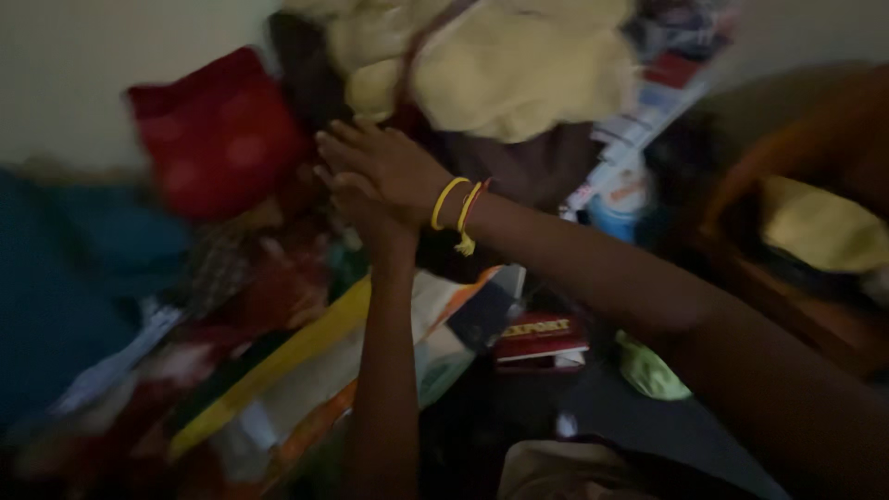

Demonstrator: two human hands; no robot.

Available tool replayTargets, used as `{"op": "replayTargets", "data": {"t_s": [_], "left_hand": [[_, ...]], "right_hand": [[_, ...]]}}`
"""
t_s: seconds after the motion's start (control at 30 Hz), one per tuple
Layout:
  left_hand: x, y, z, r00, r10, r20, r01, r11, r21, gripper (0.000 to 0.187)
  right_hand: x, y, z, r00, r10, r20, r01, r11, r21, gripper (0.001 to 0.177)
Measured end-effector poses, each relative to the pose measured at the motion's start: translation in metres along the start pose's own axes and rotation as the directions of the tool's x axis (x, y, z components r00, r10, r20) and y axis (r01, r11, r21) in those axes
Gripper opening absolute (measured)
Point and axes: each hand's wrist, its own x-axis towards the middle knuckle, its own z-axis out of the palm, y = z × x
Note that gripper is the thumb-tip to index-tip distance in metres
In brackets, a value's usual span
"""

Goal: The person folds several pieces of bedding and towels by hand and stacks them on a shelf. They pick up items from a chair and a basket, fold them, and place them in a growing stack.

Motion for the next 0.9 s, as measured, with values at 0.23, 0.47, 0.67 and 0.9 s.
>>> {"op": "replayTargets", "data": {"t_s": [0.23,0.47,0.67,0.9], "left_hand": [[-0.048,0.155,0.06,0.942,0.322,0.093,-0.322,0.947,-0.016,0.068],[-0.162,0.33,0.189,0.835,0.1,0.542,0.066,0.958,-0.278,0.056],[-0.291,0.516,0.21,0.567,0.306,0.765,0.064,0.909,-0.411,0.074],[-0.405,0.662,0.24,-0.313,0.261,0.913,-0.135,0.94,-0.315,0.09]], "right_hand": [[-0.152,0.048,-0.106,0.978,0.079,-0.192,-0.073,0.997,0.038,0.056],[-0.356,0.113,-0.191,0.865,0.467,-0.185,-0.392,0.858,0.333,0.058],[-0.605,0.16,-0.245,0.608,0.773,-0.182,-0.665,0.621,0.416,0.061],[-0.856,0.175,-0.232,0.214,0.973,-0.085,-0.847,0.228,0.48,0.065]]}}
